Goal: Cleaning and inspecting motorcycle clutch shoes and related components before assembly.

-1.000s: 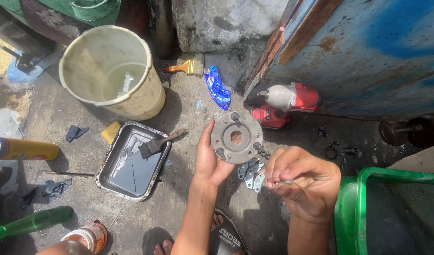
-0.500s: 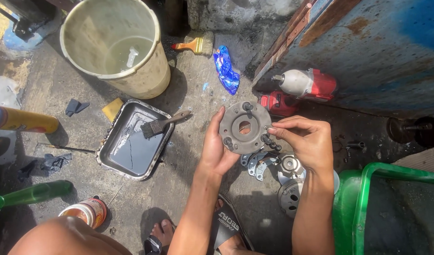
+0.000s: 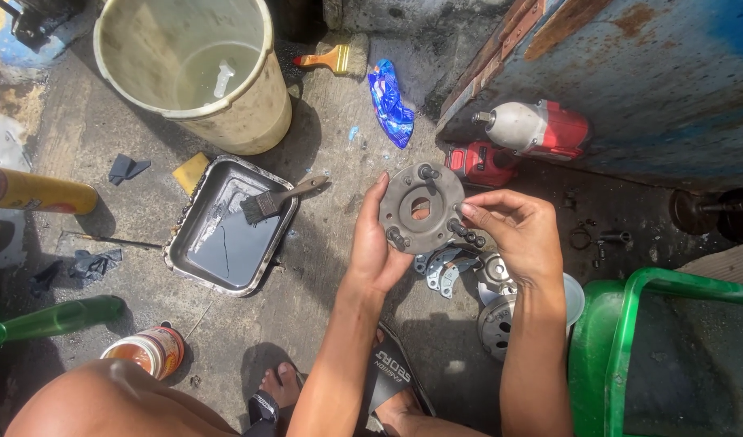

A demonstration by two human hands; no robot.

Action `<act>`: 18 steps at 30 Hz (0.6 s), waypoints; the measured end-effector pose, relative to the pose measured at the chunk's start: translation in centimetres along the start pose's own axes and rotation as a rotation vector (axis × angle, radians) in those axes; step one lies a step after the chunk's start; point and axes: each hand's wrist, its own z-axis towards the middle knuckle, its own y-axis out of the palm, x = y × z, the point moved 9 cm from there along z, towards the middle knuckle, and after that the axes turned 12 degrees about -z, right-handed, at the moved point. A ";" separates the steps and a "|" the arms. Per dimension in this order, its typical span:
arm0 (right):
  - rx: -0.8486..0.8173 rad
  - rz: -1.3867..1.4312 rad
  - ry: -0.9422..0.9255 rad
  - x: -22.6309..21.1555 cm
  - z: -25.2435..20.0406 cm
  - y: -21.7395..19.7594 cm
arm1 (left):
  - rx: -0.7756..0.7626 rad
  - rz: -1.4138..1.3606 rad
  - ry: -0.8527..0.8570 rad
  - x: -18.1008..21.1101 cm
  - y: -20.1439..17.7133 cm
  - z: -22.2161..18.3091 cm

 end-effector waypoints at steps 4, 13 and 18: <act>0.007 0.015 0.012 0.3 -0.2 0.1 | -0.005 -0.002 -0.001 0.1 0.5 -0.2; 0.017 0.047 -0.041 0.0 -0.2 0.8 | 0.023 0.058 0.037 0.1 -0.8 0.2; 0.024 0.038 -0.041 0.5 -0.1 1.6 | 0.053 0.024 0.032 0.0 -1.1 0.5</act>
